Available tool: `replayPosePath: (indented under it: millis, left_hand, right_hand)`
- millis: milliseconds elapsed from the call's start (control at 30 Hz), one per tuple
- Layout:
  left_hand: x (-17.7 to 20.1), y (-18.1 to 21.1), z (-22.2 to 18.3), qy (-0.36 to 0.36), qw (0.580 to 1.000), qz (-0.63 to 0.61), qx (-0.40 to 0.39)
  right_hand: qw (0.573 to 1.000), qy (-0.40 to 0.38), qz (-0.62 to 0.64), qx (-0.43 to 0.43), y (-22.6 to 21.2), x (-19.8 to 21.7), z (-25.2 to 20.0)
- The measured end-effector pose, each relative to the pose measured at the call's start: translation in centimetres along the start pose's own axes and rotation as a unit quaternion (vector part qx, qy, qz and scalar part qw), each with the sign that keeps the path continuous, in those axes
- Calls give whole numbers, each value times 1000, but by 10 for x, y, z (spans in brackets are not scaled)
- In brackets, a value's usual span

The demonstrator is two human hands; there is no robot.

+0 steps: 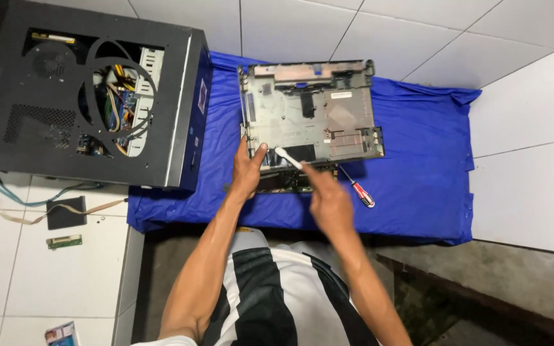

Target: Cleaning the internal and external surfaces of a disassembled laptop casing using a toothbrush to remove dust.

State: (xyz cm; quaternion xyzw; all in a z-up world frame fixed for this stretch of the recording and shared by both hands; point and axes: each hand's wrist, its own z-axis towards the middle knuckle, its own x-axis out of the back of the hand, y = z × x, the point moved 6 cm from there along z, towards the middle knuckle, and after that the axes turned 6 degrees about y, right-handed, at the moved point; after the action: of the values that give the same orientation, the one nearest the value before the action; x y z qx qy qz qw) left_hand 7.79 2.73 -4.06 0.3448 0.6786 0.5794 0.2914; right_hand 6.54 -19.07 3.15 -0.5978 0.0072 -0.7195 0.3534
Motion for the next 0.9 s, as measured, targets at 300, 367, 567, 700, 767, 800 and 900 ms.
replayPosePath:
  millis: [300, 367, 567, 700, 767, 800, 900]
  left_hand:
    - [-6, 29, -11, -32, 993, -114, -6]
    - [-6, 41, -13, -43, 993, -112, -13]
    - [22, 52, -16, -37, 991, -126, 9]
    - [15, 42, -17, -41, 990, -131, 36]
    - [17, 48, -18, -50, 992, -112, 35]
    - [20, 50, -18, -42, 994, -96, 33]
    - [30, 55, -15, -16, 994, -104, 28]
  right_hand:
    - [995, 87, -24, 45, 45, 41, 31]
    - [993, 88, -49, 64, 26, 51, 28]
    - [983, 150, -99, 32, 57, 99, 11]
    - [988, 148, -33, 32, 14, 85, 9]
    - [986, 164, -32, 17, 16, 85, 6]
    - [985, 171, -25, 17, 17, 85, 4]
    - [972, 224, -55, -47, 47, 106, -5]
